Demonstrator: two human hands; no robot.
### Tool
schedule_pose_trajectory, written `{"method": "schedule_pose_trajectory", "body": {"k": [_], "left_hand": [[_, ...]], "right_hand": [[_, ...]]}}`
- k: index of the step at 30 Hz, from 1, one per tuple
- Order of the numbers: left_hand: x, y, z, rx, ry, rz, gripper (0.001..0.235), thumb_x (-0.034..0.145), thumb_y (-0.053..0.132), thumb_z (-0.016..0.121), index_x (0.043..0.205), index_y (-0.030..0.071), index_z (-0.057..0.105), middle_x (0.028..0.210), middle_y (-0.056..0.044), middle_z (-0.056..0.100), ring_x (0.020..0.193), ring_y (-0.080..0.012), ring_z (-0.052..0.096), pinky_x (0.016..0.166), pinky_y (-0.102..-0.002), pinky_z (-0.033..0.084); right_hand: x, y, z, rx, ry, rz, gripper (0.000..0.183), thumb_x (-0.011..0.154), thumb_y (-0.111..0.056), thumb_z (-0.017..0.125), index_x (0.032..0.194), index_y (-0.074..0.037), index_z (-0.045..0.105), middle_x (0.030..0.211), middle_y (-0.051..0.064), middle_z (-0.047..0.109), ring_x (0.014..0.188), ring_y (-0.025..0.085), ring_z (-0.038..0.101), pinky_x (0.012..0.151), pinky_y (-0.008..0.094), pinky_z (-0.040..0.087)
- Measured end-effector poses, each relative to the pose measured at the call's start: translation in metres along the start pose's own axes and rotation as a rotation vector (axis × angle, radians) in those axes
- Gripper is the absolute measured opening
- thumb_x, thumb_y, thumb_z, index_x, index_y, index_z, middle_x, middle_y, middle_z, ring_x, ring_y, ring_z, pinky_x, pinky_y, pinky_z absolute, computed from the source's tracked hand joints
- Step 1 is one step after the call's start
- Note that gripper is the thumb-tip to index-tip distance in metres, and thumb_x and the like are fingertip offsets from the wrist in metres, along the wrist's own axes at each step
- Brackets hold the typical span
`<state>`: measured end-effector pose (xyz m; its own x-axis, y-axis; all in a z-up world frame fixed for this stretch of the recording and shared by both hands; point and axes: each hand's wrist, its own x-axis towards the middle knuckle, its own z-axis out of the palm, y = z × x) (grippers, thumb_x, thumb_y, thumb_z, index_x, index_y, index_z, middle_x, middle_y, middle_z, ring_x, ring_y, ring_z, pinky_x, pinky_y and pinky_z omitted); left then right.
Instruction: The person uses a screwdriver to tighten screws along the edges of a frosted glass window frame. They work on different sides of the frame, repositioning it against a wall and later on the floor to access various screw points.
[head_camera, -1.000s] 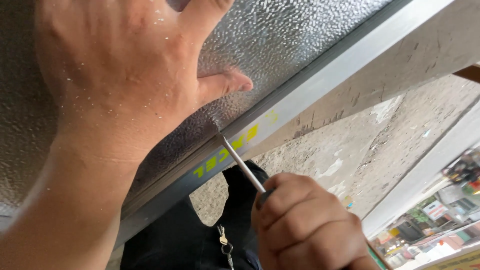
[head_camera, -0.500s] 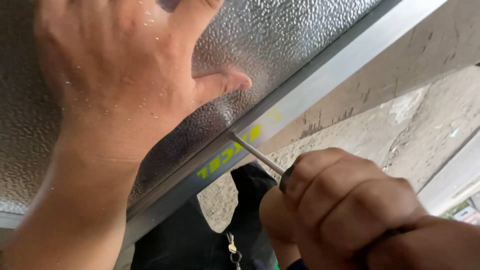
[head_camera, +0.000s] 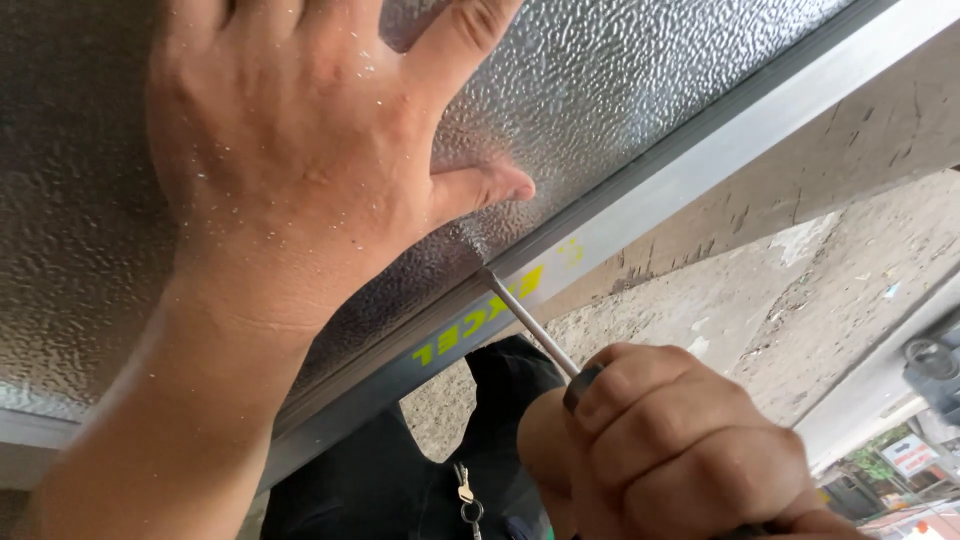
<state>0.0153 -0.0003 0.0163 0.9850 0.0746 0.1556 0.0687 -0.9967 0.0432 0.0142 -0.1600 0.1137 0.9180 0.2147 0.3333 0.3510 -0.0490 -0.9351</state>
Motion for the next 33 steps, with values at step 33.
{"method": "schedule_pose_trajectory", "body": {"k": [33], "left_hand": [[0.003, -0.003, -0.004, -0.036, -0.005, 0.065, 0.108, 0.085, 0.116, 0.063, 0.164, 0.042, 0.065, 0.127, -0.004, 0.063, 0.108, -0.0255, 0.058, 0.092, -0.038, 0.049]], "right_hand": [[0.032, -0.015, -0.029, 0.349, 0.109, 0.073, 0.033, 0.098, -0.009, 0.055, 0.074, -0.015, 0.033, 0.052, 0.000, 0.028, 0.037, 0.012, 0.029, 0.036, 0.029, 0.032]]}}
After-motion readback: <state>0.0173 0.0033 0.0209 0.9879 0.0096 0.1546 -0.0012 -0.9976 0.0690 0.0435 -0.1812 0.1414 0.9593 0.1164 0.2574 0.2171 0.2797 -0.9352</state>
